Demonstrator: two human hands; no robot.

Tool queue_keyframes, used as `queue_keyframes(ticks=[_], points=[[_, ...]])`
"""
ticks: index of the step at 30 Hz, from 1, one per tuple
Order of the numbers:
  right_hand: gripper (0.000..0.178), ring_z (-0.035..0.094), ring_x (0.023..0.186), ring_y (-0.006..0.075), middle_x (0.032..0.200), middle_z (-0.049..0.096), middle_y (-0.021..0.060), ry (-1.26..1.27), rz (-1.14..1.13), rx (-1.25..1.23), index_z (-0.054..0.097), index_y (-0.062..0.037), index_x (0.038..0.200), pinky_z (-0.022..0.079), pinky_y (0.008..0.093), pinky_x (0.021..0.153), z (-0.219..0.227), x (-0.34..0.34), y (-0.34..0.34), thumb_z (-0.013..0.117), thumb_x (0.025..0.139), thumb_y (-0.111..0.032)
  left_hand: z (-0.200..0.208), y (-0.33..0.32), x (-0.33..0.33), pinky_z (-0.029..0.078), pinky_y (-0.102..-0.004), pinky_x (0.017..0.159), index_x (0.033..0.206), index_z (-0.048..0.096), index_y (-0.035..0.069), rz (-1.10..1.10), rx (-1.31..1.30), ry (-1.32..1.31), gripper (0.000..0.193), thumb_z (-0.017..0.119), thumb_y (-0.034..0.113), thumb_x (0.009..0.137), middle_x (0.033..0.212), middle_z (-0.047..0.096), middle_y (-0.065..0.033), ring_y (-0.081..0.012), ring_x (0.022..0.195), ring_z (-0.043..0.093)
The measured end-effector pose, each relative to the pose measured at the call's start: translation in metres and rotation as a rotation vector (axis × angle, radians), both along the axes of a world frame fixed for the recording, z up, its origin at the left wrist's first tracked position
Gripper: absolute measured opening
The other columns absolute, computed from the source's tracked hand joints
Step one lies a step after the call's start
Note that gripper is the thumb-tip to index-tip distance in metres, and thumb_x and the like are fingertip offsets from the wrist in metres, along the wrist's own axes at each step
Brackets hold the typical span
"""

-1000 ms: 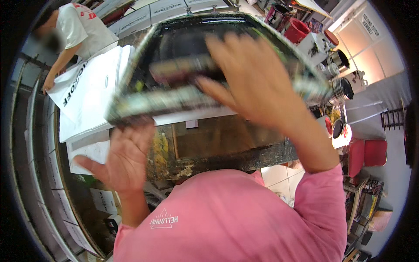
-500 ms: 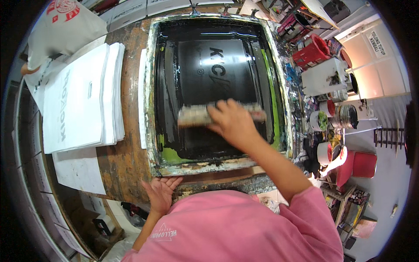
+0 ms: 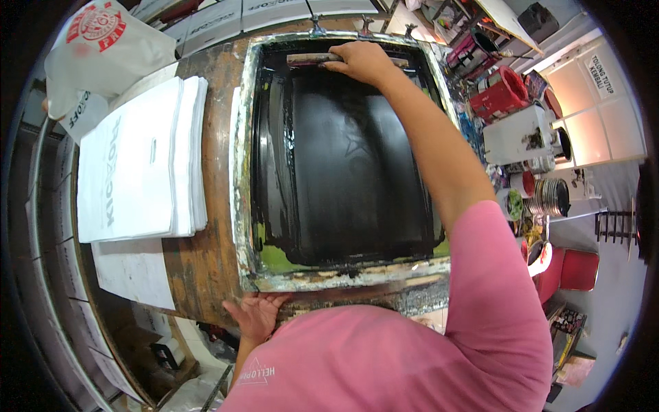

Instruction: The person places a white plastic bag on a press, lowers the printing screen, pulls a squeegee across it to apply ink, and then sets the printed bag on a drying rack.

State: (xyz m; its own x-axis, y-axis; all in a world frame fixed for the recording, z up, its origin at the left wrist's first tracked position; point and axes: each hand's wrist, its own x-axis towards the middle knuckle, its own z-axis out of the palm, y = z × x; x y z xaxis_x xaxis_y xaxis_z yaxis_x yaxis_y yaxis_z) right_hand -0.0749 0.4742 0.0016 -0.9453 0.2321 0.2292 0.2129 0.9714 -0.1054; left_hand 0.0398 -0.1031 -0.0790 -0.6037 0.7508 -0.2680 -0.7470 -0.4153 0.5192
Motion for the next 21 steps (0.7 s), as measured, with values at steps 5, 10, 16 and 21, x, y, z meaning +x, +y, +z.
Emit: queue_keyframes(ticks=[5,10,16,21], points=[[0.042,0.069,0.089,0.0332,0.090,0.068,0.0111,0.049,0.007,0.083,0.066,-0.0131,0.101,0.054,0.0470,0.074,-0.010,0.055,-0.056,0.059,0.095,-0.054,0.000,0.004,-0.011,0.039,-0.0573,0.114,0.143,0.054,0.003,-0.094,0.053,-0.008,0.106,0.032,0.089,0.085,0.139,0.060,-0.0229,-0.0395,0.130,0.056],[0.035,0.066,0.089,0.0327,0.094,0.066,0.0103,-0.100,0.033,-0.053,0.061,-0.0118,0.105,0.054,0.0479,0.071,0.011,0.165,-0.181,0.069,0.089,-0.042,0.004,0.009,-0.011,0.034,-0.0587,0.118,0.135,0.062,0.003,-0.115,0.101,0.043,0.104,0.030,0.089,0.086,0.136,0.061,-0.0252,-0.0424,0.133,0.053],[0.041,0.063,0.090,0.0320,0.090,0.060,0.0125,-0.140,-0.044,-0.189,0.058,-0.0045,0.104,0.055,0.0439,0.073,0.081,0.260,-0.283,0.072,0.086,-0.039,0.017,0.015,-0.011,0.031,-0.0592,0.119,0.129,0.067,0.008,-0.163,0.168,0.011,0.100,0.033,0.090,0.084,0.136,0.063,-0.0212,-0.0397,0.130,0.056],[0.033,0.060,0.089,0.0313,0.087,0.060,0.0124,0.264,-0.011,0.124,0.062,-0.0069,0.095,0.042,0.0522,0.095,0.161,0.247,-0.275,0.071,0.085,-0.037,0.110,0.047,-0.027,0.026,-0.0589,0.120,0.147,0.051,0.009,-0.210,0.509,0.159,0.109,0.036,0.094,0.079,0.151,0.050,-0.0200,-0.0366,0.139,0.049]])
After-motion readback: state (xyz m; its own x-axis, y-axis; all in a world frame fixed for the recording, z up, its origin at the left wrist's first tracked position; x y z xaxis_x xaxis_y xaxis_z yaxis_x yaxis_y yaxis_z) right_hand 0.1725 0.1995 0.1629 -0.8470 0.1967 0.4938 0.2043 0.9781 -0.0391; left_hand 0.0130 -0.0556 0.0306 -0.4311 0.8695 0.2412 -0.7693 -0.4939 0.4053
